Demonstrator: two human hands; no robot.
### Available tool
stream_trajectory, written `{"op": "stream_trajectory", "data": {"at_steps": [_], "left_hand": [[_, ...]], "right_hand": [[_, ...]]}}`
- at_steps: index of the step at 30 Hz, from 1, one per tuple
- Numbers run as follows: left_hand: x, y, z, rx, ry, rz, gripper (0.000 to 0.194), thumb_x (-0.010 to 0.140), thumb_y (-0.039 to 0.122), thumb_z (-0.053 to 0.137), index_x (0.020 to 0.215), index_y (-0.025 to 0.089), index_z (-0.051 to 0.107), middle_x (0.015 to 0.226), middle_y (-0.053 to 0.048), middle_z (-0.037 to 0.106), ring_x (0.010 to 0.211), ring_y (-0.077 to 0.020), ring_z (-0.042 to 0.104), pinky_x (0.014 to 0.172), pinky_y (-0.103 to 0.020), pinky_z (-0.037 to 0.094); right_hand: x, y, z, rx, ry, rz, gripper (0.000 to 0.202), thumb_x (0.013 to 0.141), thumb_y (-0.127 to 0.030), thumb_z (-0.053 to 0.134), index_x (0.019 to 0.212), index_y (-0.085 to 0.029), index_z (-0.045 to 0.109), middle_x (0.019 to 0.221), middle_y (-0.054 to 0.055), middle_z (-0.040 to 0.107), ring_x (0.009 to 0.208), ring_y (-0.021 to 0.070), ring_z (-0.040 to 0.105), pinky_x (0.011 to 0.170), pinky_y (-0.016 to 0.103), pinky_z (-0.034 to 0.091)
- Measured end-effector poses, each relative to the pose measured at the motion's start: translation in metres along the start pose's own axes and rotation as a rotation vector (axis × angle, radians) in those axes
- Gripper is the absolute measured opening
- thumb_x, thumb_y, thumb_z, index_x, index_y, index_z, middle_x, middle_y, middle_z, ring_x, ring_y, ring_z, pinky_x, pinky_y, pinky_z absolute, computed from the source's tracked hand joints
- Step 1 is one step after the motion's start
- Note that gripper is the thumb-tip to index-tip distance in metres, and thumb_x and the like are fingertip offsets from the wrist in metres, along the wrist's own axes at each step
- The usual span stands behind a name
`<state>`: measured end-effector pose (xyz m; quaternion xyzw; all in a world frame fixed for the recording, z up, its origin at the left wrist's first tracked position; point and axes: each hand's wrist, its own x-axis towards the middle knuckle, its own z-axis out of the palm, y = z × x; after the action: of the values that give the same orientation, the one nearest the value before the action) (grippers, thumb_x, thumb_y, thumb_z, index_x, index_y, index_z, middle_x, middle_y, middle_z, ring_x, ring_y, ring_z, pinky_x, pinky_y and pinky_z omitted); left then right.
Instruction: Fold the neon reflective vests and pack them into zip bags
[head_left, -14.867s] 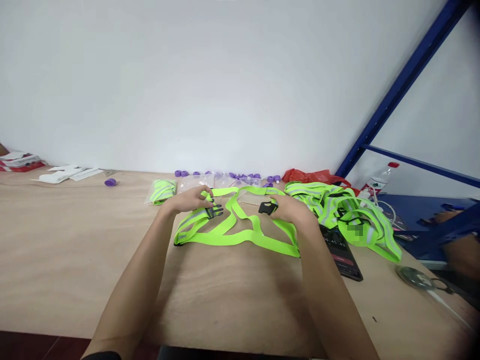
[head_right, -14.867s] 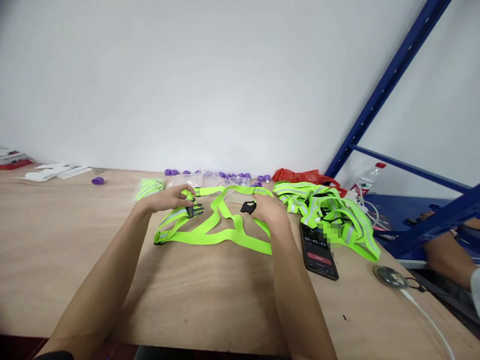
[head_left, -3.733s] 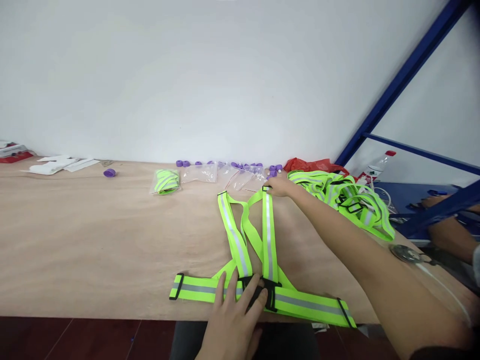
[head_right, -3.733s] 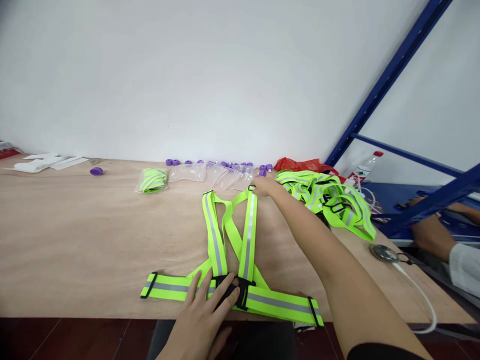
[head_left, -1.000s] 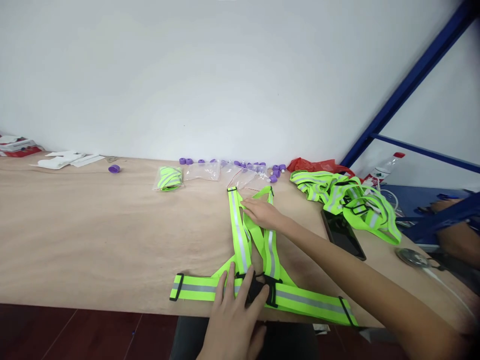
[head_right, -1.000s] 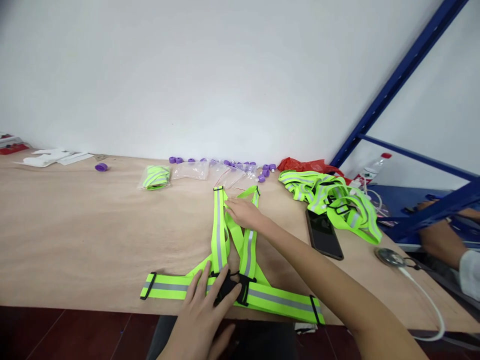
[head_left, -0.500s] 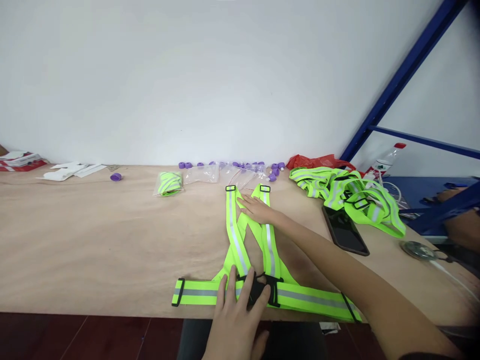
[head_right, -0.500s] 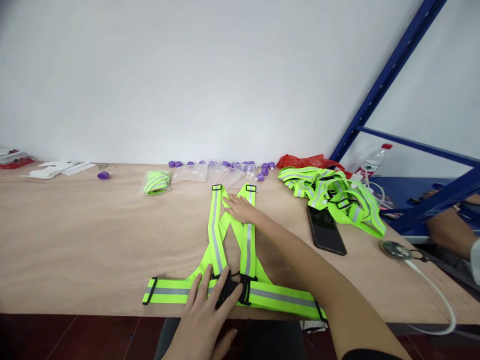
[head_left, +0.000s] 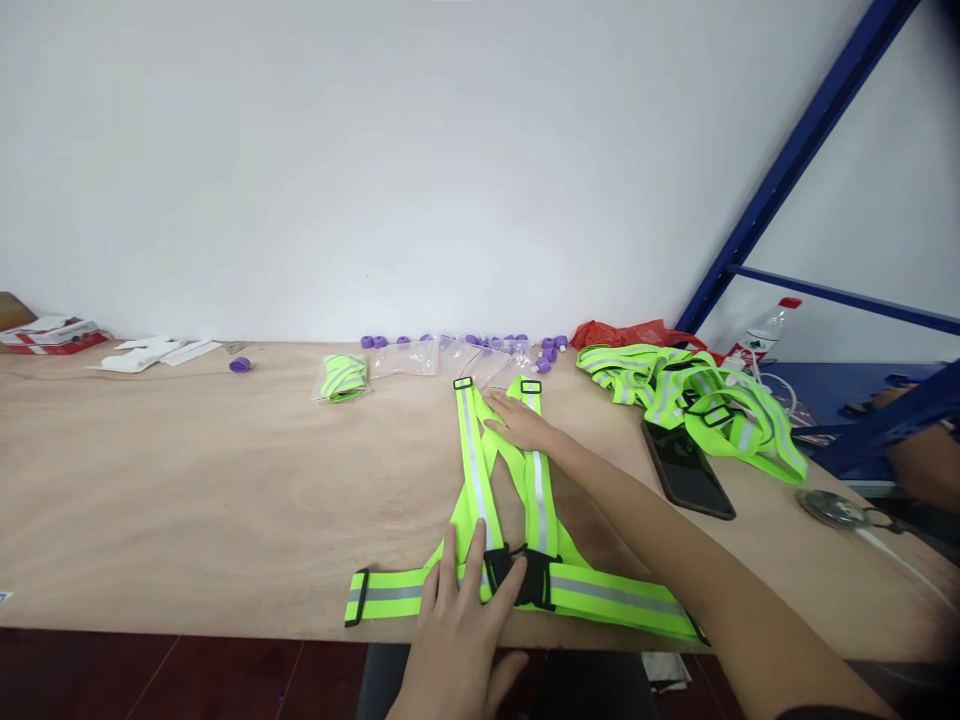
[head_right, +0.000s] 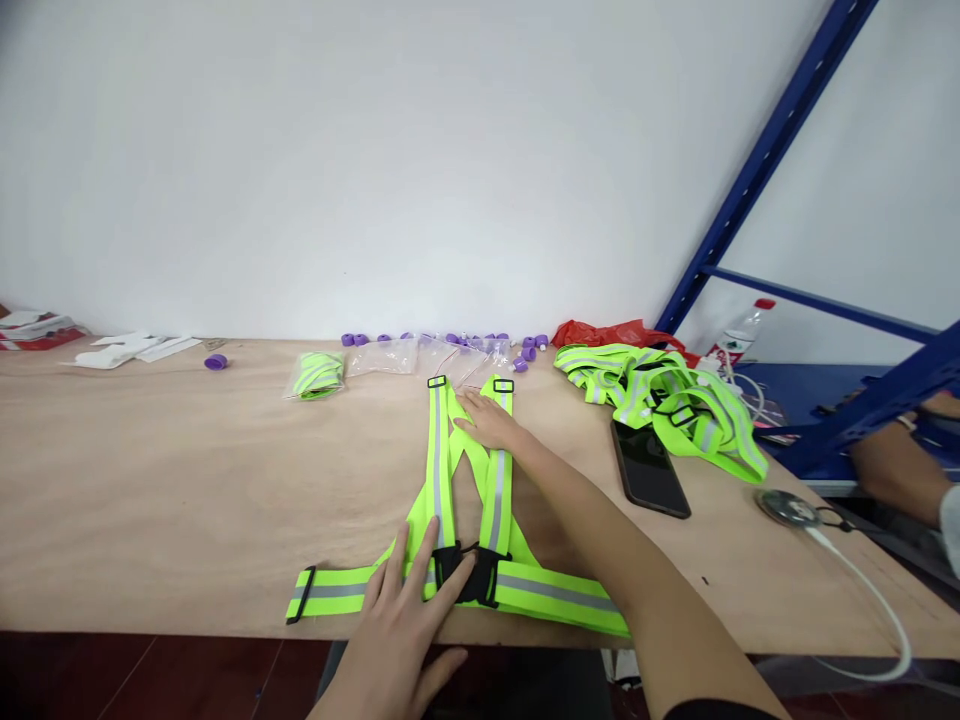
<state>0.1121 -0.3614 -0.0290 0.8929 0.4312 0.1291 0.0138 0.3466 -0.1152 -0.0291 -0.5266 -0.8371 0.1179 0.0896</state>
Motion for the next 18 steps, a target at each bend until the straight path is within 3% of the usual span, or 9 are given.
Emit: {"op": "stream_trajectory", "data": {"at_steps": [5, 10, 18], "left_hand": [[-0.005, 0.001, 0.008, 0.056, -0.026, -0.010, 0.098, 0.081, 0.044, 0.075, 0.160, 0.043, 0.018, 0.165, -0.014, 0.029, 0.142, -0.0539, 0.036, 0.099, -0.062, 0.045], [-0.006, 0.012, 0.011, 0.150, 0.060, -0.114, 0.105, 0.072, 0.033, 0.081, 0.158, 0.045, 0.023, 0.164, -0.013, 0.031, 0.142, -0.0541, 0.036, 0.108, -0.073, 0.030], [-0.009, -0.001, 0.008, 0.144, -0.021, -0.020, 0.110, 0.072, 0.028, 0.079, 0.160, 0.045, 0.015, 0.162, -0.016, 0.035, 0.137, -0.0561, 0.041, 0.099, -0.074, 0.041]], "right_hand": [[0.001, 0.004, -0.001, 0.016, 0.017, 0.017, 0.068, 0.099, -0.057, 0.038, 0.155, -0.019, 0.039, 0.165, 0.014, 0.029, 0.155, 0.0290, 0.022, 0.124, 0.052, 0.018], [0.001, 0.006, -0.003, 0.034, 0.037, 0.025, 0.067, 0.097, -0.060, 0.044, 0.152, -0.022, 0.044, 0.165, 0.011, 0.030, 0.154, 0.0296, 0.024, 0.123, 0.052, 0.019], [0.006, 0.015, -0.005, 0.046, 0.081, 0.027, 0.068, 0.095, -0.058, 0.049, 0.150, -0.017, 0.047, 0.161, 0.014, 0.039, 0.151, 0.0292, 0.032, 0.122, 0.046, 0.027]]}}
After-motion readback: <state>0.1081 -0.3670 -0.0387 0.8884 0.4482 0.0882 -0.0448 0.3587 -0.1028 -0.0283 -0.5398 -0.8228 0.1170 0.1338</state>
